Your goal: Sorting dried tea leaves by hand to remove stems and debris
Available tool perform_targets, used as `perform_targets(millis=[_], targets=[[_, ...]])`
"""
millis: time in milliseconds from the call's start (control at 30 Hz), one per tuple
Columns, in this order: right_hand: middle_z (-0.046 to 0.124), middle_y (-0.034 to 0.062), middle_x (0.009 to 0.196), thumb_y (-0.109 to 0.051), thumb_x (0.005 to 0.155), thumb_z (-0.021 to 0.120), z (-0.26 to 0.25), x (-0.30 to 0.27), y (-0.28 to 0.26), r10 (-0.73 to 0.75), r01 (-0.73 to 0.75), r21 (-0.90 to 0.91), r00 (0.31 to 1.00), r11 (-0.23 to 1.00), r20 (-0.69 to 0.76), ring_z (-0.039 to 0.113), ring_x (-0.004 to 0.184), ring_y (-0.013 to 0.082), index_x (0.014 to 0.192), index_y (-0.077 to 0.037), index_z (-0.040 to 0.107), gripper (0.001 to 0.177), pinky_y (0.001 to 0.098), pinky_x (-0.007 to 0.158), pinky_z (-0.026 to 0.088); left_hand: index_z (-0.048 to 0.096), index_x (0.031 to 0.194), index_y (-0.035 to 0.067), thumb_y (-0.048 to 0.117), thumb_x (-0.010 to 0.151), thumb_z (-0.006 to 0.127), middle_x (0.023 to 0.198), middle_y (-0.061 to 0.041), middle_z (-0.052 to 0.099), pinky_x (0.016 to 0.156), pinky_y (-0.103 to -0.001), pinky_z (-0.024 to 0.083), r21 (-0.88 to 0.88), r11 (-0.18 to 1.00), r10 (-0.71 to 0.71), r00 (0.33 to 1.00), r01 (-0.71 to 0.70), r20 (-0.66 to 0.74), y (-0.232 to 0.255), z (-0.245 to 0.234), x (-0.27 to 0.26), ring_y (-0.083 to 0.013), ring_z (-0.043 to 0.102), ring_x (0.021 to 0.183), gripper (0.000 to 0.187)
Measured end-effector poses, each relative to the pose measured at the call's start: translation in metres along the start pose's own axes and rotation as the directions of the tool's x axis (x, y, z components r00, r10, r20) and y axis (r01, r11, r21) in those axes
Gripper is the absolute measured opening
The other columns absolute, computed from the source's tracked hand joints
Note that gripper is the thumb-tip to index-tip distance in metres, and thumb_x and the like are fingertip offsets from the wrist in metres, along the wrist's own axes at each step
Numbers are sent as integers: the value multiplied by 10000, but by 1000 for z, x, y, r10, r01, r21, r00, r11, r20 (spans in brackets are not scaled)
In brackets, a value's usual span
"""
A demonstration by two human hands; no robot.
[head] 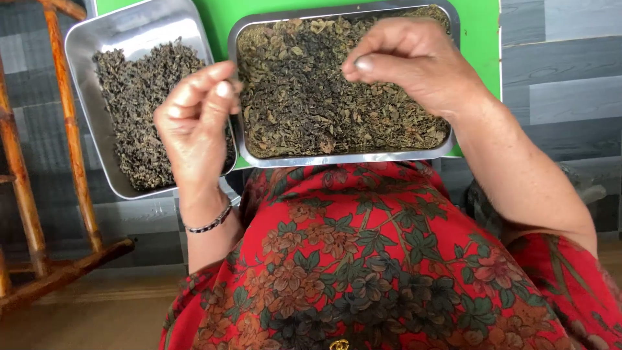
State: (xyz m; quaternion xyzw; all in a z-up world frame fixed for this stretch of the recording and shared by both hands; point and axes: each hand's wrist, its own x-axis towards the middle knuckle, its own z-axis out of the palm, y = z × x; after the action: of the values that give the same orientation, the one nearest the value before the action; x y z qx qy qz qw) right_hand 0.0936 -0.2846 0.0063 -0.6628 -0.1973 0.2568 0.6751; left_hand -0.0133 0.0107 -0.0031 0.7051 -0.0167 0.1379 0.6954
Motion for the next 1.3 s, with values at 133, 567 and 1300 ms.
perform_targets(millis=[133,567,1300], targets=[[734,57,972,-61,1007,675,50,33,-32,-255,331,-380,938,864,236,700,903,146,1015,-53,710,37,300,835,550,691,1235,41,-9,1100,642,1169,-107,727,828,-222,610,253,966,105,979,-58,-175,15,-43,-18,-151,699,998,152],[652,149,744,133,936,514,185,113,20,-241,399,-395,887,827,393,694,650,257,888,2,663,204,423,716,611,786,1143,-32,-83,1000,708,981,-236,684,835,-474,558,855,518,253,950,27,-183,-5,-117,-38,-417,676,940,170],[519,263,1491,-313,785,884,20,-22,51,-251,143,-921,967,362,52,320,1470,498,1119,-121,766,403,645,1134,210,736,1127,-33,16,1021,713,1083,-201,717,889,-434,591,668,601,380,892,-440,245,9,9,2,-321,671,1037,119]])
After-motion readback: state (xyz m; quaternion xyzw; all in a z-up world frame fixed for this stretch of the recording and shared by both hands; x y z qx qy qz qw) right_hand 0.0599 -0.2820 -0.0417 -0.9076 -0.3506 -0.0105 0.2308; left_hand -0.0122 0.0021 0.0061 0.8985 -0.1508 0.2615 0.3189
